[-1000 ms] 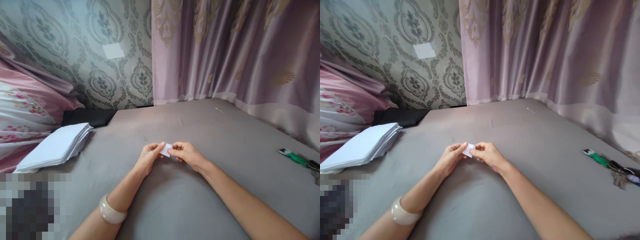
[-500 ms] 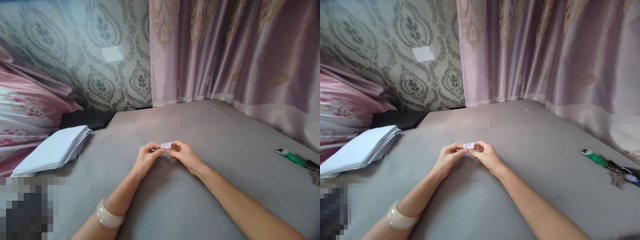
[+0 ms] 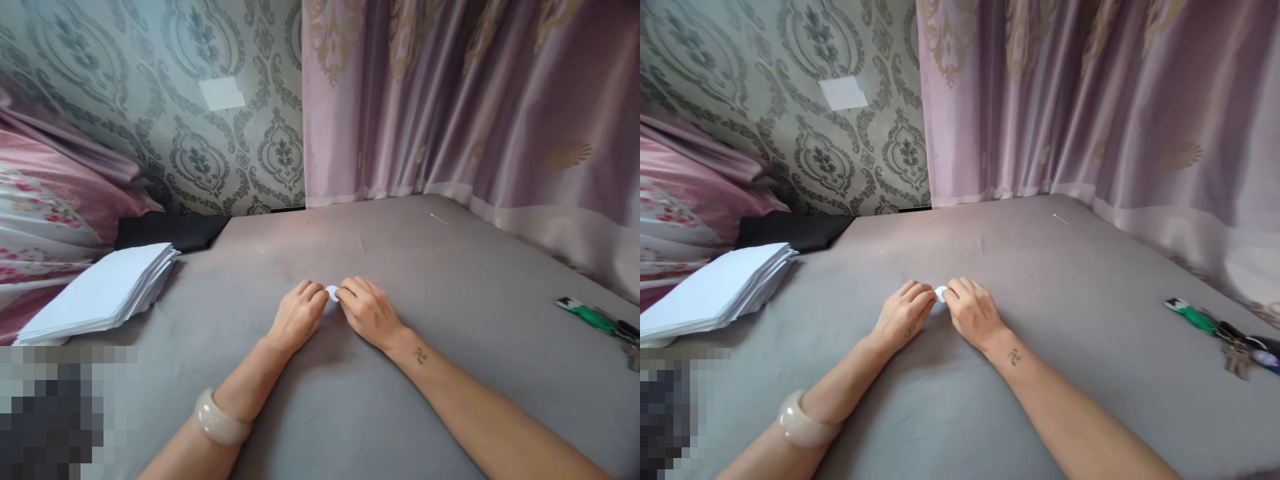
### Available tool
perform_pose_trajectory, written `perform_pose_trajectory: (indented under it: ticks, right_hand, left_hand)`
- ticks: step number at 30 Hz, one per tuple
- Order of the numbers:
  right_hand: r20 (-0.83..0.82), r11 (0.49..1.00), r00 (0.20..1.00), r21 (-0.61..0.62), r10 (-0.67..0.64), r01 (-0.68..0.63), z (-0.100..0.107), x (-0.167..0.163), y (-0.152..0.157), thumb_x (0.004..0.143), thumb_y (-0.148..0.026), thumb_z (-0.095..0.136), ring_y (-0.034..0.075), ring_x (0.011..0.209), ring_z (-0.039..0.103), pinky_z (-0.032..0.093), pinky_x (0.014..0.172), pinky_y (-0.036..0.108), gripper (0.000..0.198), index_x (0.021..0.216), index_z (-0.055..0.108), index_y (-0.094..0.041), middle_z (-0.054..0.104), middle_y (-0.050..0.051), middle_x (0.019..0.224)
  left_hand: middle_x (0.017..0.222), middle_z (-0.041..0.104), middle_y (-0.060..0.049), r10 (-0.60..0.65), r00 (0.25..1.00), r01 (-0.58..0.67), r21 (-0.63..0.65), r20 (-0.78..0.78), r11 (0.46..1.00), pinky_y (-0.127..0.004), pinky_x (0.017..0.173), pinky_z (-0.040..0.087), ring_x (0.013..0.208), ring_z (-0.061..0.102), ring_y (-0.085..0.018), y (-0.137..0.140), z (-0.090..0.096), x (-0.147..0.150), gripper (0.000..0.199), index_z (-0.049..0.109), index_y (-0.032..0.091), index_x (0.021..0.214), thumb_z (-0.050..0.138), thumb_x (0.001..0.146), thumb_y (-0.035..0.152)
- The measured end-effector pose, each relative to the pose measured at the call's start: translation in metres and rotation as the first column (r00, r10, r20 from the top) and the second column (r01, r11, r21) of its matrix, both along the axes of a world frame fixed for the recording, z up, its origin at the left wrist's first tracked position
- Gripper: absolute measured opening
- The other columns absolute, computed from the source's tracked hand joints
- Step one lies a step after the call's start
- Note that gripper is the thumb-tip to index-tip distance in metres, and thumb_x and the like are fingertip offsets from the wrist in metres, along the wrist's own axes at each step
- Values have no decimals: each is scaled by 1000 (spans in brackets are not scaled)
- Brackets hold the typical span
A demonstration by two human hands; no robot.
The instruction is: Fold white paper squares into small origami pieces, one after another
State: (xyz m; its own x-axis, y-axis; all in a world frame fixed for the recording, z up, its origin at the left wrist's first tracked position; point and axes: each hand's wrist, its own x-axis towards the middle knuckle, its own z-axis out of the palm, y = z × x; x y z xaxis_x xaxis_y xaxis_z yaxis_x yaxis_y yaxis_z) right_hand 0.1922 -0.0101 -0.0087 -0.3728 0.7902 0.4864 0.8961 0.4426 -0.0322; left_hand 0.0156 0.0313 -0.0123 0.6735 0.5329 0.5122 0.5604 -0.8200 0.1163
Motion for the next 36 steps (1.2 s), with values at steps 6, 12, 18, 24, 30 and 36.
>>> perform_pose_trajectory:
  ticks: [6, 12, 18, 24, 30, 36]
  right_hand:
    - [68, 990, 998, -140, 8, 1, -3, -2, -2, 94, -14, 40, 17, 79, 52, 34, 64, 29, 22, 90, 61, -18, 59, 6, 87]
    - [31, 964, 999, -263, -19, 27, 1, -2, -9, 93, -24, 49, 17, 81, 55, 31, 57, 28, 15, 89, 63, -20, 60, 4, 88]
    - [-192, 920, 974, -391, -119, 35, 2, -2, -2, 93, -28, 47, 15, 76, 58, 34, 59, 26, 20, 92, 66, -23, 61, 4, 89]
    - [-477, 847, 851, -526, -220, -76, 0, 5, 17, 87, -34, 53, 17, 73, 59, 39, 66, 28, 24, 79, 73, -23, 66, 4, 80]
    - [-610, 700, 678, -687, -411, -193, -2, 13, 27, 72, -46, 66, 13, 54, 52, 37, 49, 25, 27, 73, 74, -20, 64, 2, 60]
    - [-574, 568, 627, -786, -527, -243, 7, 14, 41, 57, -42, 80, 11, 50, 51, 43, 47, 25, 27, 64, 73, -18, 61, 4, 56]
  left_hand:
    - [87, 59, -9, 3, 990, -20, -121, -138, 992, -30, 73, 46, 82, 49, -20, -3, 1, 1, 28, 62, 16, 88, 35, 94, 17]
    - [88, 60, -10, -36, 994, 6, -273, -105, 962, -30, 76, 45, 85, 51, -20, -7, 2, -4, 30, 65, 16, 91, 35, 94, 19]
    - [85, 62, -8, 51, 989, 15, -446, 136, 895, -29, 76, 43, 82, 56, -19, 2, -6, -2, 29, 69, 19, 84, 42, 92, 26]
    - [67, 63, -4, 283, 932, -38, -713, 228, 700, -25, 58, 37, 60, 53, -16, 10, 1, 2, 21, 72, 18, 71, 59, 78, 34]
    - [52, 56, 0, 403, 895, -13, -892, 191, 452, -22, 45, 27, 46, 41, -10, 19, 1, 2, 30, 72, 14, 68, 68, 66, 44]
    - [49, 52, 0, 387, 918, -65, -931, 85, 359, -23, 43, 23, 43, 36, -9, 26, 6, -1, 33, 73, 13, 68, 68, 64, 46]
